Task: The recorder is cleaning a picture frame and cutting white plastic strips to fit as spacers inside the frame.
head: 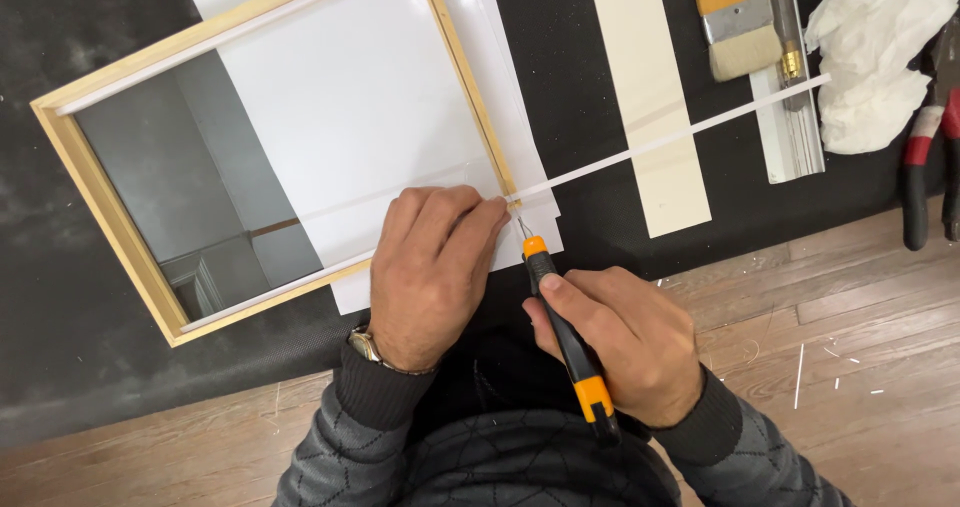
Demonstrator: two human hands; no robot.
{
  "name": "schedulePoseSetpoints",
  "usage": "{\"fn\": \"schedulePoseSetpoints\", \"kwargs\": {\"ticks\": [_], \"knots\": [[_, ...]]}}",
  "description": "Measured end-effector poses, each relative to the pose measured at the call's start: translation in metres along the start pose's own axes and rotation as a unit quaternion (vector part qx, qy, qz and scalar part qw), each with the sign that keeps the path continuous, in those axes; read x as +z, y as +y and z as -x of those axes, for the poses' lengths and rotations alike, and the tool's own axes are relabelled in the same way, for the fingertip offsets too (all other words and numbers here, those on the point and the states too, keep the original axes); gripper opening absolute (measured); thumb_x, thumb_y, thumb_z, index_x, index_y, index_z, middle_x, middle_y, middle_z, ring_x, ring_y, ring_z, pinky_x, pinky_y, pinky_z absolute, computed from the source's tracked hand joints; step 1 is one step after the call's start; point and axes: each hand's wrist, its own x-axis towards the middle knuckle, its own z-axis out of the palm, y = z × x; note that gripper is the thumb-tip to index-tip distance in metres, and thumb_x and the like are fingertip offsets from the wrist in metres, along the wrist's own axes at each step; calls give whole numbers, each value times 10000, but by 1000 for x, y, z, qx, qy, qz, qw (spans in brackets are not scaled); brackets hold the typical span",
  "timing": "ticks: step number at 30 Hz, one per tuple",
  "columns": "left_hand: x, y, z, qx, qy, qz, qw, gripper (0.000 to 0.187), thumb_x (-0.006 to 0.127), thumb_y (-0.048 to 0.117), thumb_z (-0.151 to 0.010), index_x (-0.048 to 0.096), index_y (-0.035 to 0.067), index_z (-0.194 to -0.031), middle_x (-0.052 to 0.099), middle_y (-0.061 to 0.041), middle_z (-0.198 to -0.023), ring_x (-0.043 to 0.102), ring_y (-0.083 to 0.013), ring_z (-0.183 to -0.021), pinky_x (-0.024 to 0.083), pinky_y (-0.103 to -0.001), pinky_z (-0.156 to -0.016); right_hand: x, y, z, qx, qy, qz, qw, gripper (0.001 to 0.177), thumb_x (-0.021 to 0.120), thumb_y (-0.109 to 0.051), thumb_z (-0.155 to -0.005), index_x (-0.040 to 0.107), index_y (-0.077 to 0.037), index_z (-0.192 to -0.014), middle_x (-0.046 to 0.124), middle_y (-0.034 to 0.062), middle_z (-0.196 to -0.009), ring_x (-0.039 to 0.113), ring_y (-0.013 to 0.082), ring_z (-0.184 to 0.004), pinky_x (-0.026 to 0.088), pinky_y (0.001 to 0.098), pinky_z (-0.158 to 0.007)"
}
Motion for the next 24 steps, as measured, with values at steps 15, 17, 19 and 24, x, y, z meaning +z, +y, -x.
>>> {"fn": "schedulePoseSetpoints", "kwargs": {"ticks": [15,17,19,24], "knots": [[1,-1,1,10,19,14,1000,227,810,0,-874,711,1,-1078,640,-81,-1042,606,-258,-956,523,-364,-825,-6,-4,-8,3,-31,15,999,370,859,-79,-852,638,19,-1133,726,144,-914,729,254,-765,586,320,-631],[-1,1,2,8,20,14,1000,224,806,0,-873,711,4,-1075,639,-81,-1040,604,-261,-954,521,-368,-827,-9,-5,-7,10,-28,3,1000,372,860,-79,-851,643,16,-1137,721,142,-916,726,254,-774,585,319,-642],[-2,0,-1,12,22,16,1000,221,803,1,-871,711,6,-1072,638,-81,-1039,603,-264,-952,519,-371,-828,-17,0,-6,17,-20,-4,1000,373,861,-79,-850,648,14,-1141,717,140,-919,722,254,-784,583,317,-654],[-3,2,3,5,18,16,1000,212,802,10,-881,710,22,-1071,638,-69,-1035,601,-267,-958,511,-374,-827,-53,2,-33,-26,32,51,998,369,834,-56,-828,663,-85,-1153,606,125,-1062,638,290,-860,524,384,-736]]}}
